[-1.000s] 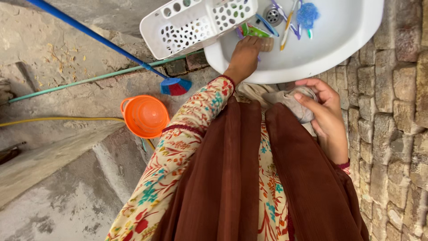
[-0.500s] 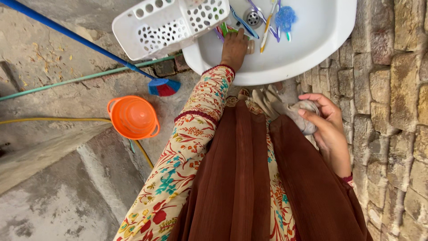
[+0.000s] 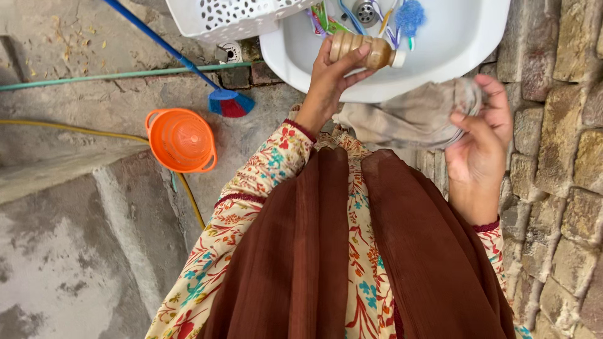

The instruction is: The person cleans a plastic organizer, soap bottles, toothbrushes, and toothpaste tubes by hand using a small brush and a cloth in a sink.

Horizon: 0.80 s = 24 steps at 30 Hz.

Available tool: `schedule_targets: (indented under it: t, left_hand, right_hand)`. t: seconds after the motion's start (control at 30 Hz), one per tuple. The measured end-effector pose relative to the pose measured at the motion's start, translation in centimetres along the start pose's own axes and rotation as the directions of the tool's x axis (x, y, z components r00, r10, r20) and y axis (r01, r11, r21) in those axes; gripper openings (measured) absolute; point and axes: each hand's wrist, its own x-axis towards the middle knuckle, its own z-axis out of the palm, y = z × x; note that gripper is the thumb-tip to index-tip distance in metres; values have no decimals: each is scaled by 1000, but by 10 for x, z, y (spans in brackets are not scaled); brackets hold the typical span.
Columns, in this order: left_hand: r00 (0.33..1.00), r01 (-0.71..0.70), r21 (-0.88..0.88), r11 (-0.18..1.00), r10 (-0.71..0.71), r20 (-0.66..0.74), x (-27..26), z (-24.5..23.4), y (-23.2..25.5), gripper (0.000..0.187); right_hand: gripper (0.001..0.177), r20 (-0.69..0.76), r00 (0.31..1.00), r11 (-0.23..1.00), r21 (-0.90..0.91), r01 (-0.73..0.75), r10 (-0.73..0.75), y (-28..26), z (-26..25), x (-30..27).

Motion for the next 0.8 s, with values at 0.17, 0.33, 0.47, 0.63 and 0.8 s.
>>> schedule_targets:
  t: [0.17,0.33,0.47,0.63,0.8]
  left_hand:
    - [992,122,67,990,-123,0,-48,4,16,63]
    - [978,203,112,973,-207,30,-82,28,27,57]
    - [948,313,1,950,-313,61,-100,43,23,48]
    - [918,395,-113,912,-387,82,-121,55,2,42]
    - [999,-24,159,987,19,29,-125,74,-9,41]
  right_hand:
    - [39,0,987,985,-72,158,-158,-6,15,-6]
    - [32,295,883,843,-297,448,-365,11,35,-10]
    - [14,607,728,396,-613,684,-319,21,45,-17]
    - [21,808,416,-183,-523,832,-416,44,9,5]
    - [23,586,651,102,-701,706,-482,44,-1,8]
